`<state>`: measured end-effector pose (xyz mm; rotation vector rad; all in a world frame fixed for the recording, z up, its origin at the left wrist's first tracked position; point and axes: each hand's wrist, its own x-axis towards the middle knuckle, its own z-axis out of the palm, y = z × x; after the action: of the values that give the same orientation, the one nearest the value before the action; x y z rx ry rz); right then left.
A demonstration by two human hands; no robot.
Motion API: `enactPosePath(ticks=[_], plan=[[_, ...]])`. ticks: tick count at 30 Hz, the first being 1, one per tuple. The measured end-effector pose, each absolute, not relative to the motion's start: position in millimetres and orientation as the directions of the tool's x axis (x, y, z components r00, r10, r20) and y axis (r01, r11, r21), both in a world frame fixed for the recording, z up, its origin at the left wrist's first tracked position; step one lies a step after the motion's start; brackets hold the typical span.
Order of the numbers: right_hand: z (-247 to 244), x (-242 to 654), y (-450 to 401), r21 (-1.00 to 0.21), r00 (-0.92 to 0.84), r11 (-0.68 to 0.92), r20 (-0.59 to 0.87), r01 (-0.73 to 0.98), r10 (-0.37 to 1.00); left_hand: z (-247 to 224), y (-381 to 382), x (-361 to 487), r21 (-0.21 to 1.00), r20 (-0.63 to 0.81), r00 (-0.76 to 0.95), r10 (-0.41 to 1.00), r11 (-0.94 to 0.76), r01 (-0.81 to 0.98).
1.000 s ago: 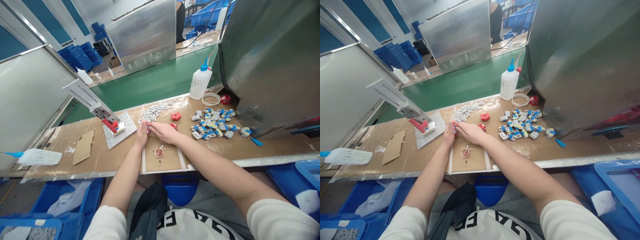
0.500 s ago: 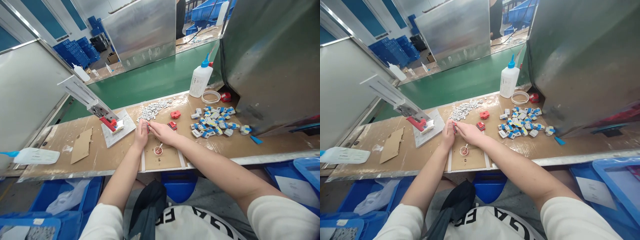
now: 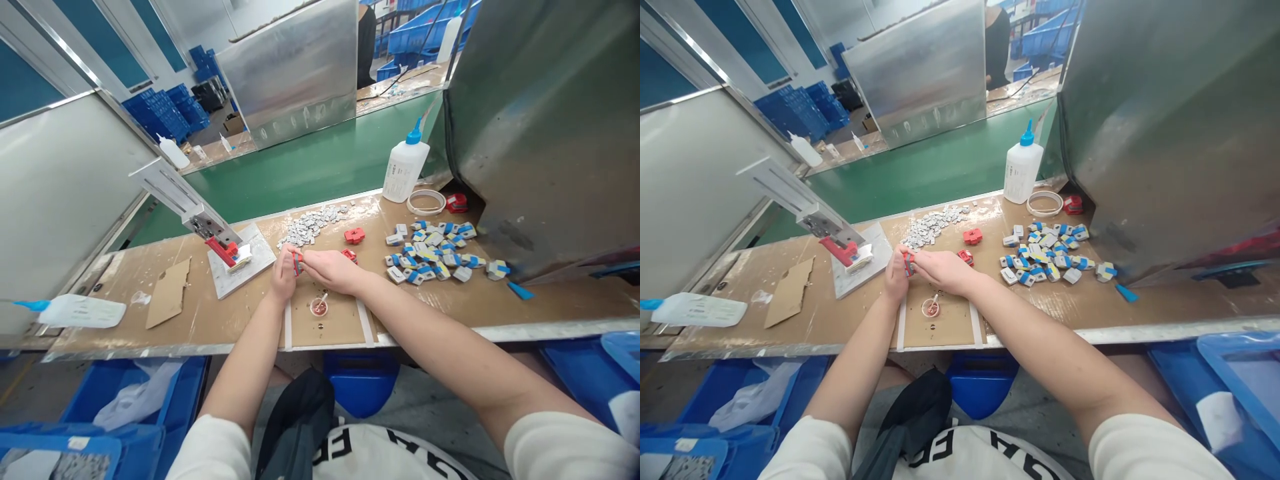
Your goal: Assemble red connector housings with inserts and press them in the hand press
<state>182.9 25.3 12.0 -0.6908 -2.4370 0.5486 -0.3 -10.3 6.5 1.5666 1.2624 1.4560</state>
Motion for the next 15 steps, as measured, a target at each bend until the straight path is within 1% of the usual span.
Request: enactPosePath(ticks=[2,5,10,12,15], plan=[[10.7,180.6,21.9,-0.505,-0.707,0.773,0.376,0.385,0.598,7.0,-11.8,0.1,0.908,0.371,-0.071,0.926,-0.346,0.237],[8.5,176.1,16.9,-0.556,-0.674,0.725,0.353,0.407,0.649,4.9,-13.0,-0.5,0.895,0.389,-0.068,0.919,-0.36,0.264],[7.1,173.6,17.9,-0.641,-0.665,0.681,0.339,0.354,0.666,1.4,-9.7,-1.7,0.869,0.419,-0.044,0.907,-0.387,0.309],[7.8,175.4,20.5,-0.643,-0.67,0.685,0.344,0.342,0.657,2.6,-7.2,-0.6,0.888,0.387,-0.053,0.92,-0.357,0.291],[9.5,178.4,22.4,-0.596,-0.686,0.71,0.336,0.375,0.645,6.1,-4.6,2.3,0.92,0.324,-0.069,0.943,-0.298,0.253]])
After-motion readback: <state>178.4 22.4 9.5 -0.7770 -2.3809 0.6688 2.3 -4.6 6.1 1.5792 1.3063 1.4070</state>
